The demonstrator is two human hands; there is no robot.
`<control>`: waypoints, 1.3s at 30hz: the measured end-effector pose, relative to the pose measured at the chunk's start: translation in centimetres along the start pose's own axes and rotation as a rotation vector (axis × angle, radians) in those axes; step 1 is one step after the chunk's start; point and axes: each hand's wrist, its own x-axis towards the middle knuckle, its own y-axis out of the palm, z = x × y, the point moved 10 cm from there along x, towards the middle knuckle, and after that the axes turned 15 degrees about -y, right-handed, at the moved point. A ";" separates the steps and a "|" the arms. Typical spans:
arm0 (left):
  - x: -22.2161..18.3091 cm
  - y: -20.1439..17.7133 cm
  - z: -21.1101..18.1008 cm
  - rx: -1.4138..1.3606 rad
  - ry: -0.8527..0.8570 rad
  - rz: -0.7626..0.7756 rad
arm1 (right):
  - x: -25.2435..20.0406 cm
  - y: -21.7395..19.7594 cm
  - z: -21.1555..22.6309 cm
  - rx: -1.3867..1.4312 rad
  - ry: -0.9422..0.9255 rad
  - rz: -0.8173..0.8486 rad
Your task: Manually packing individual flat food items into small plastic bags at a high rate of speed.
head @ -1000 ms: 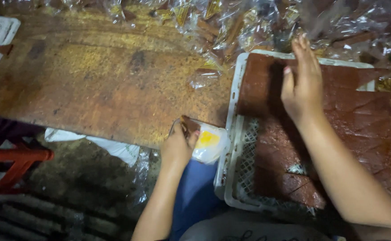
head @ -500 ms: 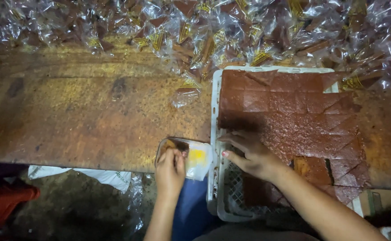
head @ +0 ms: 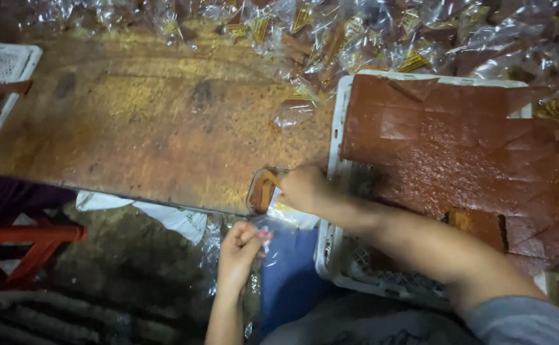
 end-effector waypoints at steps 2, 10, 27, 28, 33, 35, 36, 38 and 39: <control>-0.6 -2.2 1.1 -0.105 -0.002 -0.079 | 2.7 3.7 -0.4 -0.229 0.022 -0.197; -3.3 -5.9 1.3 0.135 0.321 -0.290 | -5.9 -7.2 -3.1 0.472 0.096 -0.341; -11.4 20.2 -6.9 0.616 0.959 0.562 | -26.3 -6.5 -3.4 0.909 0.722 -0.350; -10.5 19.7 -7.1 0.559 0.927 0.532 | -25.7 -3.6 -3.6 1.383 0.622 -0.485; -1.1 14.2 -6.1 0.716 0.850 -0.074 | -27.2 -17.3 -5.6 0.551 0.401 -0.815; 3.5 14.1 -1.0 1.086 0.453 0.089 | -30.6 -20.2 -6.7 0.446 0.264 -1.176; 3.1 14.3 -1.8 1.088 0.448 0.090 | -30.2 -19.1 -7.4 0.450 0.266 -1.175; 1.4 12.8 -5.0 0.987 0.559 -0.137 | -27.4 -14.2 -8.3 0.446 0.348 -0.810; 1.6 12.4 -4.6 0.997 0.537 -0.133 | -27.7 -11.0 -7.2 0.466 0.355 -0.799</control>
